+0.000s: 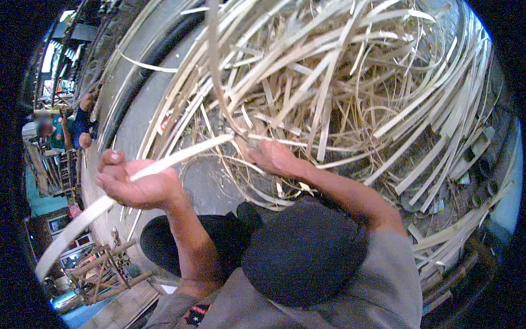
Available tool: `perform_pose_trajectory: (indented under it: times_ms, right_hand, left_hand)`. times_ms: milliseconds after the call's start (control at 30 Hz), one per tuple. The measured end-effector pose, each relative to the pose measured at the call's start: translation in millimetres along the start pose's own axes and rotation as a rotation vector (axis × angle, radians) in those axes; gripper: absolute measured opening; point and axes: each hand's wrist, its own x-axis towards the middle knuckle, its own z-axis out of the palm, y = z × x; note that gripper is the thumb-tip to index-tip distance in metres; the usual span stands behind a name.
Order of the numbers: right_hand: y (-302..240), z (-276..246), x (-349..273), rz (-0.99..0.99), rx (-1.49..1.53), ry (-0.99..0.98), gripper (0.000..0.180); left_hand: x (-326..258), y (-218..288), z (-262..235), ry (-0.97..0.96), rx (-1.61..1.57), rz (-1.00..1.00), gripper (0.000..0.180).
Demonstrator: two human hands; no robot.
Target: The person sits on the floor and uses a knife to split long bamboo strips into thinner pieces. They hold the bamboo with one hand and guide the knife with the other, repeatedly peeling and separating the material into a growing pile.
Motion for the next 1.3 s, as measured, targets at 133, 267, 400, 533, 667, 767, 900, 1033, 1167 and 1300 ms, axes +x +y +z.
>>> perform_pose_trajectory:
  times_ms: [133, 267, 400, 533, 667, 767, 900, 1033, 1167, 1300]
  right_hand:
    - [15, 9, 3, -0.228, 0.072, 0.080, 0.054]
    - [18, 7, 4, 0.123, -0.042, 0.134, 0.058]
    - [15, 5, -7, -0.020, 0.055, 0.080, 0.055]
    - [12, 7, -20, -0.235, 0.080, 0.081, 0.047]
    - [13, 6, -19, 0.142, 0.153, -0.001, 0.048]
    - [19, 9, -15, 0.098, 0.142, 0.003, 0.055]
    - [35, 22, -22, 0.068, 0.008, 0.054, 0.052]
    - [53, 26, -25, 0.008, -0.129, 0.063, 0.052]
    - [52, 22, -25, 0.037, -0.216, 0.051, 0.052]
    - [36, 22, -22, 0.014, -0.340, 0.088, 0.051]
  left_hand:
    - [1, -2, 2, -0.026, 0.018, -0.053, 0.045]
    - [4, -4, 0, 0.020, -0.003, -0.116, 0.043]
    - [5, -10, -2, -0.058, -0.051, -0.115, 0.043]
    - [6, -14, 0, -0.021, 0.047, -0.078, 0.043]
    - [8, -14, 4, 0.017, 0.079, -0.145, 0.047]
    - [8, -13, 6, -0.024, -0.040, -0.308, 0.050]
    - [13, -12, 6, -0.150, 0.043, -0.355, 0.058]
    - [36, -15, 6, -0.066, -0.018, -0.347, 0.068]
    - [73, -3, 3, -0.163, 0.187, -0.292, 0.075]
    - [104, 17, 8, -0.257, 0.127, -0.268, 0.080]
